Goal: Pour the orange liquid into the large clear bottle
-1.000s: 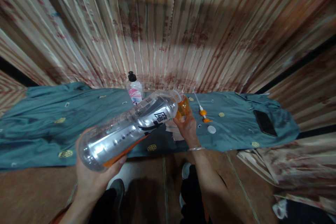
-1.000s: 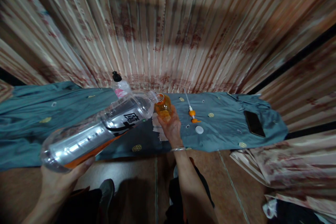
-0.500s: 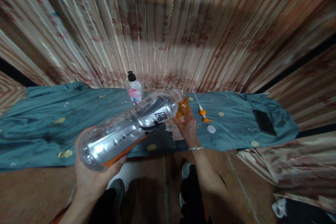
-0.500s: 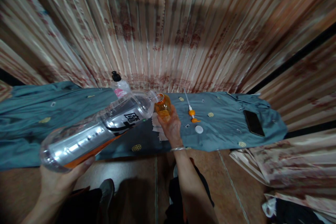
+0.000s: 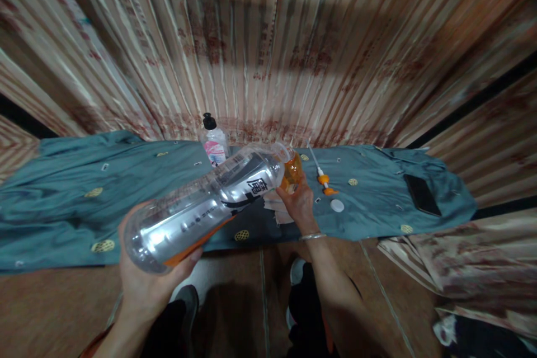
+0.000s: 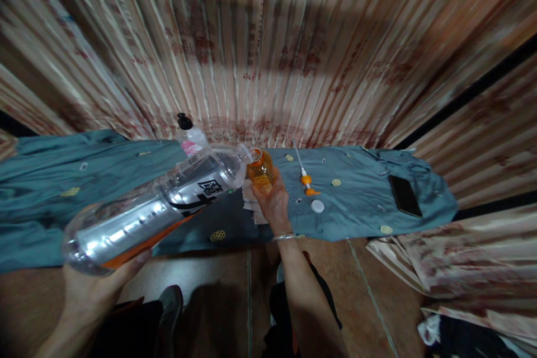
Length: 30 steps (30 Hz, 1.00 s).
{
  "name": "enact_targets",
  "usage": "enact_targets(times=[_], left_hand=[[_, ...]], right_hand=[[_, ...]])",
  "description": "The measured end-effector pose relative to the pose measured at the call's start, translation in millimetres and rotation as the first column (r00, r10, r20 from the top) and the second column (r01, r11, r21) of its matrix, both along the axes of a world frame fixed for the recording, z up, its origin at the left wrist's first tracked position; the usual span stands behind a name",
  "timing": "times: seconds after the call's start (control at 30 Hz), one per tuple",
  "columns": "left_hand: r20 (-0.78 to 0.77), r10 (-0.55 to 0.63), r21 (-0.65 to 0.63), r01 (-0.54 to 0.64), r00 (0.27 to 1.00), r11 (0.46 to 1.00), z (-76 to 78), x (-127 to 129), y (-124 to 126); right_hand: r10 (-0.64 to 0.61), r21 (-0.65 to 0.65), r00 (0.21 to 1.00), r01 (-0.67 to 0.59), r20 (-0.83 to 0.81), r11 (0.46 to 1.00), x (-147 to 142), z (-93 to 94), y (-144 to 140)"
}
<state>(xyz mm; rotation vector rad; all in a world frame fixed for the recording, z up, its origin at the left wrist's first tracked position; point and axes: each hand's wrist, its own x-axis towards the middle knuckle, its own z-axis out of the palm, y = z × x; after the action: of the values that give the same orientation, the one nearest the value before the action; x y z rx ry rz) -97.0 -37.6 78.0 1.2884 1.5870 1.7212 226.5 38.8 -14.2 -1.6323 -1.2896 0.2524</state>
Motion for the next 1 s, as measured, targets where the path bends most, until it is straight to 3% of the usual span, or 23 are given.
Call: enact_targets(times=[0.27,0.4,0.5,0.63,0.77,0.87,1.0], left_hand=[[0.032,-0.028,-0.011,0.028,0.999,1.000,1.8,5.3,-2.4],[-0.016,-0.070,0.018,0.071,0.997,0.997,-7.0,-3.6,-3.7],[-0.077,-0.182,0.006,0.183,0.980,0.983,-15.0,-7.7,-4.8],[-0.054,-0.128,0.080,0.132,0.990,0.988,-21.9,-5.3,-4.9],[-0.088,-0.246,-0.004,0.247,0.965,0.969,-27.9,-12.7,-2.9],[0.004,-0.319,-0.036,0.319,0.948,0.947,-34.1,-18.7,-2.4],[0.188,-0.278,-0.115,0.302,0.942,0.946,-38.7,-13.9,-4.9]], right_hand=[[-0.035,0.030,0.999,0.034,0.029,0.999,1.3,-5.1,1.8],[-0.037,0.046,0.999,0.035,0.037,0.998,3.1,-7.6,3.3],[-0.025,0.092,0.999,0.021,0.043,0.996,3.8,-7.3,4.2],[-0.011,0.121,0.999,0.007,0.033,0.993,3.1,-5.2,4.1],[0.002,0.095,1.000,-0.005,0.031,0.995,2.2,-2.4,3.0],[0.000,0.069,0.999,-0.003,0.034,0.998,1.6,-0.9,2.3],[-0.018,0.060,1.000,0.017,0.008,0.998,-0.2,0.3,1.9]])
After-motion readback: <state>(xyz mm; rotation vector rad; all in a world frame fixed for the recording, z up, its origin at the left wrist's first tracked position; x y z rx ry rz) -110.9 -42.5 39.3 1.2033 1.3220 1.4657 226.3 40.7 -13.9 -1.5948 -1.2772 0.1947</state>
